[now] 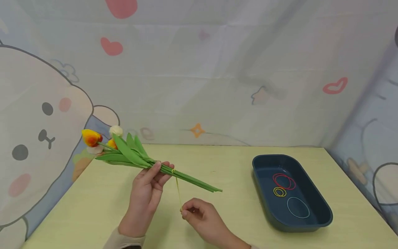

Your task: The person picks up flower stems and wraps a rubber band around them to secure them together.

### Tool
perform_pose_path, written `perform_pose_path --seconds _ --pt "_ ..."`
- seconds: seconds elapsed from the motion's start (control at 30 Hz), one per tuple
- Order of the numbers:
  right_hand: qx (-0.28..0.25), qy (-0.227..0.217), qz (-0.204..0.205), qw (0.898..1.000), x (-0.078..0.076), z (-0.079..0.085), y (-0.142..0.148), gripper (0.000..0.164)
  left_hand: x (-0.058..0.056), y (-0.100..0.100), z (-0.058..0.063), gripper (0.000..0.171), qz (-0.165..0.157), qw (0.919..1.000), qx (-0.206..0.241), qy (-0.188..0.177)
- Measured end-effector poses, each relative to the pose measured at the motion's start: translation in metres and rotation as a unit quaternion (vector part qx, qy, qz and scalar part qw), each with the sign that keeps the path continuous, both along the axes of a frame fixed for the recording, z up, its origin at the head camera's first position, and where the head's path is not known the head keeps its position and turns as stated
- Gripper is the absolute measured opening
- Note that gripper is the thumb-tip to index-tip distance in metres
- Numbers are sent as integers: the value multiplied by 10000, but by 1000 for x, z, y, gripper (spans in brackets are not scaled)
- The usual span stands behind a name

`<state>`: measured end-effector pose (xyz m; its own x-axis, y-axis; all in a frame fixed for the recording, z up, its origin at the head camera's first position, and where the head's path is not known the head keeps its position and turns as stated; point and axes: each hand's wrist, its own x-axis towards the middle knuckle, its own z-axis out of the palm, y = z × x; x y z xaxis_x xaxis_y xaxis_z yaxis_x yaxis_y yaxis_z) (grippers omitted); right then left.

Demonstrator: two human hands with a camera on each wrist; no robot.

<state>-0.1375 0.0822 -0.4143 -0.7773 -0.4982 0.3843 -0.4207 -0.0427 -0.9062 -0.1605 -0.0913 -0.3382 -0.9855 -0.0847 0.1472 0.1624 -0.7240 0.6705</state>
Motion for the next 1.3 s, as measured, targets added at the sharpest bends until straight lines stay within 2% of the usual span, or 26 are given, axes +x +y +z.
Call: perform_pose_path --seconds 0.1,0.17,0.27,0.37,0.47,0.5,0.57,0.7,0.8,0.87,0.97,1.03,1.17,1.3 --pt "-271 184 163 9993 9 3 -12 8 -5 0 -5 18 484 9980 -295 262" --pt "-279 579 199 9977 14 9 -15 7 -7 0 -8 17 719 9945 -550 535" --pt "-31 1176 131 9930 20 23 -12 10 -10 -2 -13 14 1056 9845 -1010 967" --pt "273 1927 7 9809 23 39 -2 15 -12 -4 -17 6 1285 9728 -1499 1212" --pt "411 2668 -120 9628 23 55 12 20 -14 -5 -19 6 1270 9635 -1977 1282" --pt "444 2941 -167 9546 22 61 17 21 -14 -6 -20 10 1192 9612 -2115 1310" --pt "520 3217 -278 9450 19 72 29 21 -14 -6 -21 15 981 9564 -2376 1386" --pt "599 3445 -536 9353 12 91 51 21 -13 -8 -20 23 366 9475 -2747 1594" --pt "561 3674 -787 9250 4 100 65 17 -11 -10 -17 24 -154 9447 -2856 1604" --pt "486 3916 -938 9140 -3 103 72 11 -10 -13 -13 18 -515 9446 -2838 1566" --pt "427 4247 -1134 8972 -14 104 80 17 -8 -16 -10 6 -1060 9488 -2561 1515" --pt "425 4370 -1207 8903 -21 100 83 21 -7 -18 -7 11 -1403 9514 -2223 1603" --pt "539 4401 -1191 8884 -32 80 82 21 -4 -20 -4 19 -2005 9496 -1479 1902" --pt "599 4168 -942 9021 -41 54 76 12 0 -22 0 21 -2305 9494 -937 1918"
